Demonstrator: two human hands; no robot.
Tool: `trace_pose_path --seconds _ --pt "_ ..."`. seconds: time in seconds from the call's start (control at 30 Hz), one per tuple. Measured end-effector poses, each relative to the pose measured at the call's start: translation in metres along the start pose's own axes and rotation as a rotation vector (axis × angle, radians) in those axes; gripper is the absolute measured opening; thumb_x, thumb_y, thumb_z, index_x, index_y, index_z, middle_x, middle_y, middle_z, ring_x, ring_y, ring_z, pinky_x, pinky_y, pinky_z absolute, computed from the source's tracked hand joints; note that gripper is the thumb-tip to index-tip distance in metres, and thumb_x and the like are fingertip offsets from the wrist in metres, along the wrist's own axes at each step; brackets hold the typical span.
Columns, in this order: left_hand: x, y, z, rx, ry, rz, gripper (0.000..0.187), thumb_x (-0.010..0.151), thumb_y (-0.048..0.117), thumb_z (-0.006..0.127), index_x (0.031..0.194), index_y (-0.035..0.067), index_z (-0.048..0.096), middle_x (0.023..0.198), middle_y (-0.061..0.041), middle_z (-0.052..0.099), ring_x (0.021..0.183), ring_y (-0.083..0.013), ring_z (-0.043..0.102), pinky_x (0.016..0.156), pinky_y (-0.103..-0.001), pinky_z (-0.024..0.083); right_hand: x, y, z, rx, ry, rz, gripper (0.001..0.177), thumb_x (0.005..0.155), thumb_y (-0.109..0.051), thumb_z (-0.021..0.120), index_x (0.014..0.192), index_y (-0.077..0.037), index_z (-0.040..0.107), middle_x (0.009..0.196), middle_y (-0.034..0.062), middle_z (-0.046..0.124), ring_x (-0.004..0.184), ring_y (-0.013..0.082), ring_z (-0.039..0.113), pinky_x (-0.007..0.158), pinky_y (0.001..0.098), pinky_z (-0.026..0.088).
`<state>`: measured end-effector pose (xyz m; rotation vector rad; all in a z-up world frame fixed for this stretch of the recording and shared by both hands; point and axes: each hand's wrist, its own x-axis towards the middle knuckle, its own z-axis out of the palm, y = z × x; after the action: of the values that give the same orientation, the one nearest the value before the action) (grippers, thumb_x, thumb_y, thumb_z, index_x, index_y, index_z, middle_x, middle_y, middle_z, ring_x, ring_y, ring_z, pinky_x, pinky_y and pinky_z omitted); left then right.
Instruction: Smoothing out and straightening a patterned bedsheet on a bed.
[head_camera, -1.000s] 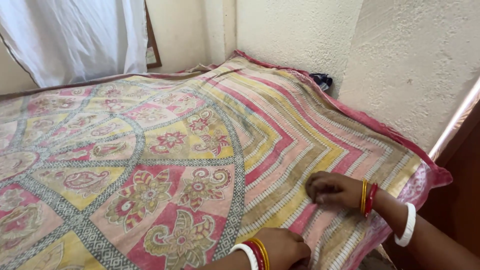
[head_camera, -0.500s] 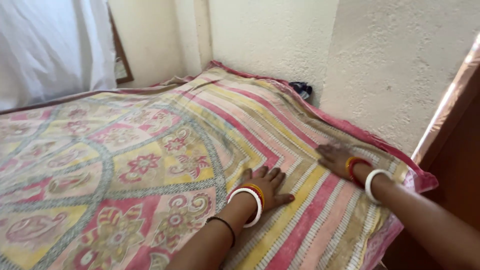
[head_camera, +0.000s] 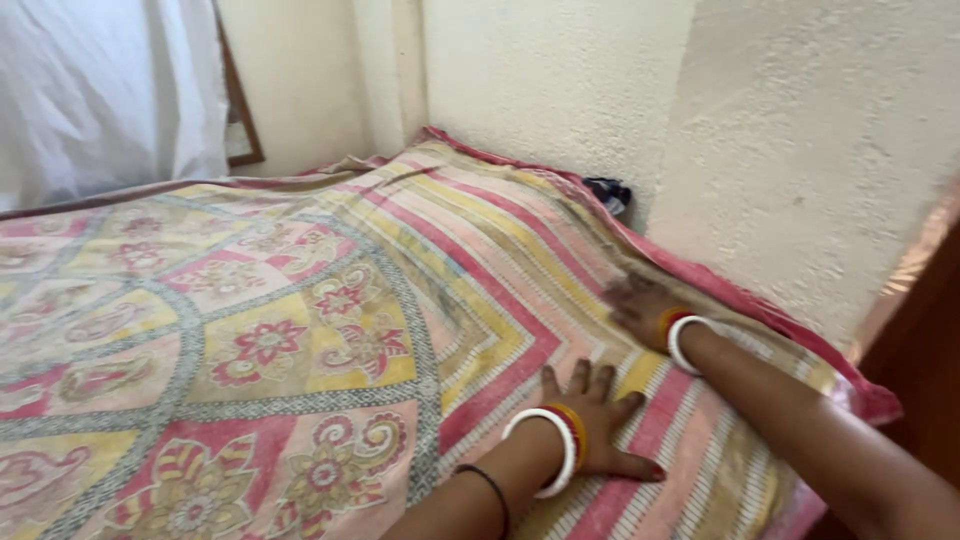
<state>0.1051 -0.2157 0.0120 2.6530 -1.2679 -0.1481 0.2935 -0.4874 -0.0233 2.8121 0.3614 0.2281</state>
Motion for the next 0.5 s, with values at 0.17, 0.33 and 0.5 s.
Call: trace_pose_path --seconds 0.17,0.33,0.5 --pt "0.017 -0.005 0.011 -0.036 0.004 0.013 0.116 0.065 0.09 0.052 0.161 0.027 0.034 0.17 -0.025 0.008 0.155 -0.0541 0.0 0.11 -0.085 -0.002 0.009 -0.035 -0.057 0.007 0.309 0.199 0.068 0.101 -0.048 0.041 0.156 -0.008 0.036 0.164 0.0176 0.034 0.153 0.0343 0.028 0.125 0.0482 0.021" --pt "0.022 -0.018 0.004 -0.029 -0.002 0.074 0.117 0.065 0.091 0.052 0.162 0.027 0.033 0.171 -0.026 0.006 0.154 -0.0554 -0.001 0.109 -0.086 0.0 0.122 -0.06 -0.003 -0.072 0.857 -0.385 0.041 0.106 -0.041 0.048 0.142 -0.023 0.056 0.173 0.0185 0.022 0.164 0.0322 0.021 0.137 0.0459 0.022" --pt "0.089 -0.133 0.023 -0.259 0.05 0.155 0.067 0.091 0.065 0.062 0.133 0.015 0.074 0.134 -0.017 0.077 0.122 -0.0311 0.072 0.114 -0.048 0.057 0.135 -0.106 -0.056 0.3 0.338 -0.388 0.068 0.101 -0.047 0.046 0.159 -0.014 0.031 0.169 0.0116 0.02 0.156 0.0343 0.015 0.123 0.0503 0.011"
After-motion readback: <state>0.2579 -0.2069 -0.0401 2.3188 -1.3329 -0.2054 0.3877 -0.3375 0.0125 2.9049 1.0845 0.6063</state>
